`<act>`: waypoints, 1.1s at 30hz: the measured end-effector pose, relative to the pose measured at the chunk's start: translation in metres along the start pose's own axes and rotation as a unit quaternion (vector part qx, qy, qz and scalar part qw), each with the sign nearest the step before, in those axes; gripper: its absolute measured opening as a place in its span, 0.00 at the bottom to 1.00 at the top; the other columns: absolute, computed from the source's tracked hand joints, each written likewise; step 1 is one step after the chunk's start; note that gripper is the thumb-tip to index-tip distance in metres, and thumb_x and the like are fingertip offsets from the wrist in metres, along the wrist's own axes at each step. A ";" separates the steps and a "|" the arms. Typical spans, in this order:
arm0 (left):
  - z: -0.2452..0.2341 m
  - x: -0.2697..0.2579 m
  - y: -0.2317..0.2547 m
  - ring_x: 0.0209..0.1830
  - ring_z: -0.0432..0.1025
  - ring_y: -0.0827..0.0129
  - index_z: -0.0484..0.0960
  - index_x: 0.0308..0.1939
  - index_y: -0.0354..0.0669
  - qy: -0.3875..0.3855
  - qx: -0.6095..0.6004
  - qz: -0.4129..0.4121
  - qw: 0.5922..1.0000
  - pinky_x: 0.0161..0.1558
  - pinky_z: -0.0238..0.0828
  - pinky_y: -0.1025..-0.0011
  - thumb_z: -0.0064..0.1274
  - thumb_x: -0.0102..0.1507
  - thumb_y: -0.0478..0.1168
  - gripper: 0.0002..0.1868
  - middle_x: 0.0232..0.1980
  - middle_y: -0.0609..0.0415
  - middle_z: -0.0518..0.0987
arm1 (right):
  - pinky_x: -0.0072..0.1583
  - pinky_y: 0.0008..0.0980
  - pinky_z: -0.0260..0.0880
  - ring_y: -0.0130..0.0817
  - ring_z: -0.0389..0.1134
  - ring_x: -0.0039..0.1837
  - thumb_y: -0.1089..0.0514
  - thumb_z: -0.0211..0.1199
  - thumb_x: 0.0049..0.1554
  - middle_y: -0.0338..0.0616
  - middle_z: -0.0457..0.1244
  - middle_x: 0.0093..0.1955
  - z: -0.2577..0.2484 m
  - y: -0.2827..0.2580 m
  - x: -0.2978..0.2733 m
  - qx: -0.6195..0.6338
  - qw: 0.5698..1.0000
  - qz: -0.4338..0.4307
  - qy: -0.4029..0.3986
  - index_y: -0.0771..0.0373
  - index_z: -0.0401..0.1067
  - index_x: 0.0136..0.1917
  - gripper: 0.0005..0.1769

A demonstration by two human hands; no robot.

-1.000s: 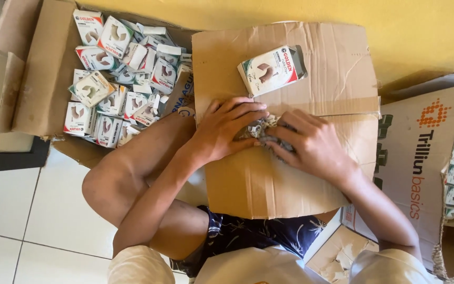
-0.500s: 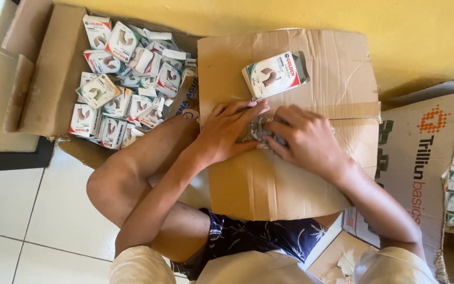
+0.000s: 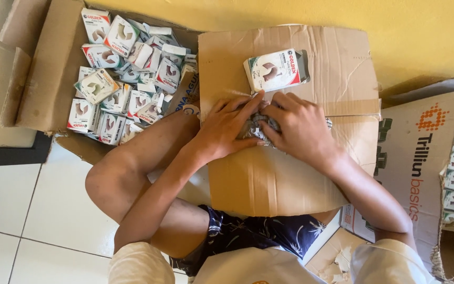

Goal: Packing small bags of hardware into individual cardboard boxes for retail or shipping.

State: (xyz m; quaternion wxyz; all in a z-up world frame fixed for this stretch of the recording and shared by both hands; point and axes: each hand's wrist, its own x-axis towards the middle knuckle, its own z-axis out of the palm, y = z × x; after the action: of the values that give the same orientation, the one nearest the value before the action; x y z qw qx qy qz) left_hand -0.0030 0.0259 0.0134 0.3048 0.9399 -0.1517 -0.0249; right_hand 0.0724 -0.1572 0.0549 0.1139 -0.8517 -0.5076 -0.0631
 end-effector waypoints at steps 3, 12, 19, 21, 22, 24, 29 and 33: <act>-0.004 -0.002 0.003 0.71 0.54 0.59 0.41 0.74 0.43 -0.009 -0.027 0.013 1.000 0.64 0.45 0.59 0.55 0.57 0.51 0.50 0.65 0.49 0.71 | 0.39 0.39 0.69 0.42 0.68 0.43 0.51 0.61 0.50 0.42 0.63 0.41 -0.009 -0.017 -0.010 0.057 0.997 -0.042 -0.007 0.58 0.73 0.39 0.10; 0.002 -0.003 -0.001 0.68 0.57 0.66 0.60 0.68 0.51 0.062 0.044 0.053 0.996 0.62 0.50 0.64 0.54 0.60 0.55 0.36 0.61 0.54 0.74 | 0.41 0.29 0.67 0.35 0.66 0.43 0.51 0.61 0.55 0.36 0.60 0.41 -0.001 0.019 -0.023 0.016 0.999 0.006 0.041 0.56 0.73 0.41 0.08; 0.003 -0.001 0.001 0.68 0.56 0.65 0.68 0.62 0.54 0.061 0.041 0.069 0.995 0.61 0.51 0.59 0.50 0.61 0.55 0.27 0.65 0.59 0.70 | 0.41 0.34 0.67 0.39 0.67 0.44 0.52 0.60 0.54 0.38 0.60 0.41 -0.004 0.002 -0.041 0.086 0.991 -0.091 0.047 0.56 0.71 0.38 0.07; 0.002 -0.001 0.002 0.68 0.57 0.66 0.69 0.61 0.55 0.072 0.053 0.076 0.993 0.60 0.53 0.60 0.51 0.60 0.56 0.27 0.65 0.60 0.70 | 0.42 0.38 0.68 0.44 0.68 0.45 0.53 0.61 0.53 0.43 0.62 0.41 0.002 0.010 -0.043 0.115 0.988 -0.090 0.060 0.59 0.72 0.40 0.08; 0.004 0.000 0.001 0.68 0.57 0.66 0.69 0.61 0.55 0.069 0.052 0.077 0.993 0.60 0.53 0.60 0.51 0.60 0.56 0.27 0.65 0.60 0.70 | 0.42 0.38 0.68 0.44 0.68 0.45 0.53 0.61 0.53 0.43 0.62 0.41 0.002 0.017 -0.041 0.116 0.988 -0.087 0.060 0.59 0.72 0.40 0.08; 0.007 0.002 0.000 0.66 0.59 0.69 0.71 0.59 0.57 0.097 0.072 0.079 0.989 0.59 0.54 0.63 0.54 0.59 0.58 0.27 0.62 0.63 0.72 | 0.41 0.39 0.66 0.45 0.66 0.45 0.54 0.63 0.53 0.44 0.60 0.40 0.002 0.032 -0.038 0.097 0.993 -0.039 0.060 0.61 0.72 0.40 0.09; 0.006 0.000 0.000 0.66 0.60 0.69 0.73 0.58 0.58 0.114 0.078 0.090 0.986 0.59 0.54 0.64 0.54 0.58 0.58 0.26 0.62 0.64 0.72 | 0.41 0.37 0.67 0.43 0.66 0.44 0.54 0.62 0.53 0.42 0.60 0.41 0.008 0.026 -0.045 0.101 0.991 -0.035 0.078 0.61 0.73 0.40 0.08; 0.006 0.000 0.000 0.66 0.60 0.67 0.73 0.58 0.58 0.112 0.059 0.089 0.988 0.58 0.55 0.62 0.51 0.60 0.59 0.25 0.62 0.63 0.72 | 0.41 0.34 0.68 0.40 0.67 0.43 0.54 0.62 0.53 0.42 0.61 0.40 -0.007 0.009 -0.046 0.105 0.989 -0.078 0.067 0.59 0.74 0.40 0.07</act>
State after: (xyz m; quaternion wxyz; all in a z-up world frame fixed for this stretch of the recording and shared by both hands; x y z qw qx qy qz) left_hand -0.0042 0.0223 0.0082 0.2654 0.9356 -0.2012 0.1172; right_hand 0.0581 -0.2023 0.0502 0.2309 -0.7870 -0.5672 -0.0752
